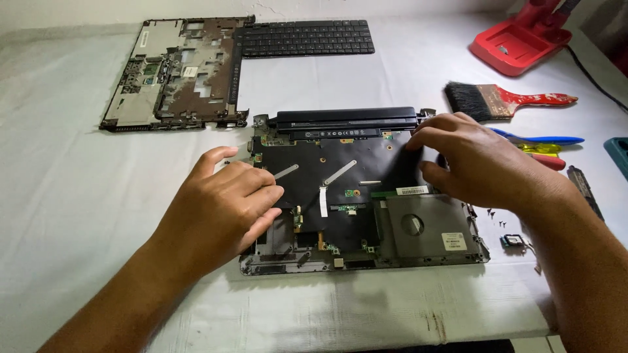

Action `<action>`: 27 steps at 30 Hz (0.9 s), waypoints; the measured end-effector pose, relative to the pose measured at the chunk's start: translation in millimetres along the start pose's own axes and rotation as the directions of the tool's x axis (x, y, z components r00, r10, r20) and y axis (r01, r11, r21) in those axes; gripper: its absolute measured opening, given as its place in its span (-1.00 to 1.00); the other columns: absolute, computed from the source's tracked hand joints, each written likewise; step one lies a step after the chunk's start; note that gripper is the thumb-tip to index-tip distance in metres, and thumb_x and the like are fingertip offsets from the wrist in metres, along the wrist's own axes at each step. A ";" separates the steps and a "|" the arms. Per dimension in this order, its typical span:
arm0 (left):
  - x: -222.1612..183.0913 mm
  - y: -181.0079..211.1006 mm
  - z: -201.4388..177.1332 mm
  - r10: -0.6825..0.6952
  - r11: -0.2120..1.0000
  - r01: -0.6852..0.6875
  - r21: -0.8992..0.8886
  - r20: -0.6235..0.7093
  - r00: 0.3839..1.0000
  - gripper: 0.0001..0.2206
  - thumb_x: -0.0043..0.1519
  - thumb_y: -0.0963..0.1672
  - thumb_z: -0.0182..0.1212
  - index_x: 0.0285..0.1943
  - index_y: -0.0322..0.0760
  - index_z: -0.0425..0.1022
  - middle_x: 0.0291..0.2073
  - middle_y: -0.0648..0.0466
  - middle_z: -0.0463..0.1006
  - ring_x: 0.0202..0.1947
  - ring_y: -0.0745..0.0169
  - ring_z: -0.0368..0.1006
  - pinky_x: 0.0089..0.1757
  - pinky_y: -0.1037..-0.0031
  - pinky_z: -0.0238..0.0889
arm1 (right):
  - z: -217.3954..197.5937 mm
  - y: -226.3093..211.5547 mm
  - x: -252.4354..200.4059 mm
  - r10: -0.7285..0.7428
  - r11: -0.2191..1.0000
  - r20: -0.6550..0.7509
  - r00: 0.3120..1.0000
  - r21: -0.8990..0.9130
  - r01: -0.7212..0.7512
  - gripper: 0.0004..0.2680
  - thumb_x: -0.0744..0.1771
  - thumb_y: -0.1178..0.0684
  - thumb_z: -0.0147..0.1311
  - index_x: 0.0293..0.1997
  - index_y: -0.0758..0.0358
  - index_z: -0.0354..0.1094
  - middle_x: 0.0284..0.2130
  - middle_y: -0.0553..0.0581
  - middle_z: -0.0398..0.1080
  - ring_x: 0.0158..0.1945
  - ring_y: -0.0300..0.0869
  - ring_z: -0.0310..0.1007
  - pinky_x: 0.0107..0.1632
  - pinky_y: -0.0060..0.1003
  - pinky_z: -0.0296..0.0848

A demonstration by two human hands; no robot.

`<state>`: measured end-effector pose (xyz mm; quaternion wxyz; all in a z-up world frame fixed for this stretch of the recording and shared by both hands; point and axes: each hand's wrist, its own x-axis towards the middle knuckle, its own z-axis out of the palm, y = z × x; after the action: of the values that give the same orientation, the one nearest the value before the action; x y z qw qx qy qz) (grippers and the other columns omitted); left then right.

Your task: Cleaning the internal components of a disassembled laptop using a brush.

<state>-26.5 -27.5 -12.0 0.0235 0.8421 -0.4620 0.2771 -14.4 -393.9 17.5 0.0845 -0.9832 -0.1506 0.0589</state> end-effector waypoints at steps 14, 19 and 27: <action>-2.0 -4.0 2.3 -0.044 0.999 0.044 0.022 -0.023 0.999 -0.59 0.08 -0.01 0.45 0.11 -0.08 0.60 -0.06 0.15 0.59 -0.03 0.15 0.50 0.14 0.10 0.22 | 1.9 19.5 3.4 0.064 0.998 0.021 0.998 0.003 -0.064 -0.69 0.28 -0.06 0.13 0.14 -0.05 0.35 0.14 -0.01 0.40 0.23 -0.01 0.32 0.17 0.00 0.31; -4.8 -18.4 12.7 -0.218 0.943 0.272 -0.194 0.257 0.941 -0.21 0.11 0.13 0.26 0.55 -0.12 0.16 0.36 -0.04 0.36 0.35 -0.06 0.23 0.24 -0.01 0.01 | -2.9 56.8 -3.7 -0.171 0.981 -0.427 0.888 0.015 0.196 -0.75 0.26 0.20 0.27 0.01 0.29 0.44 -0.09 0.23 0.49 -0.06 0.03 0.47 0.02 -0.12 0.41; 22.3 -41.5 19.8 -0.198 0.917 0.349 -0.193 0.538 0.819 -0.02 0.01 0.19 0.37 0.62 0.07 -0.05 0.42 0.04 0.25 0.43 0.02 0.09 0.35 0.02 -0.29 | -31.1 69.8 -14.9 0.414 0.909 -0.256 0.874 0.174 -0.380 -0.72 0.36 0.01 0.09 0.20 0.14 0.43 0.04 0.27 0.50 0.04 0.07 0.49 0.03 -0.05 0.41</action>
<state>24.5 -26.7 -8.9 0.0610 0.9308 -0.3592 -0.0301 -4.1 -468.7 36.5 0.1496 -0.9843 0.0723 -0.0593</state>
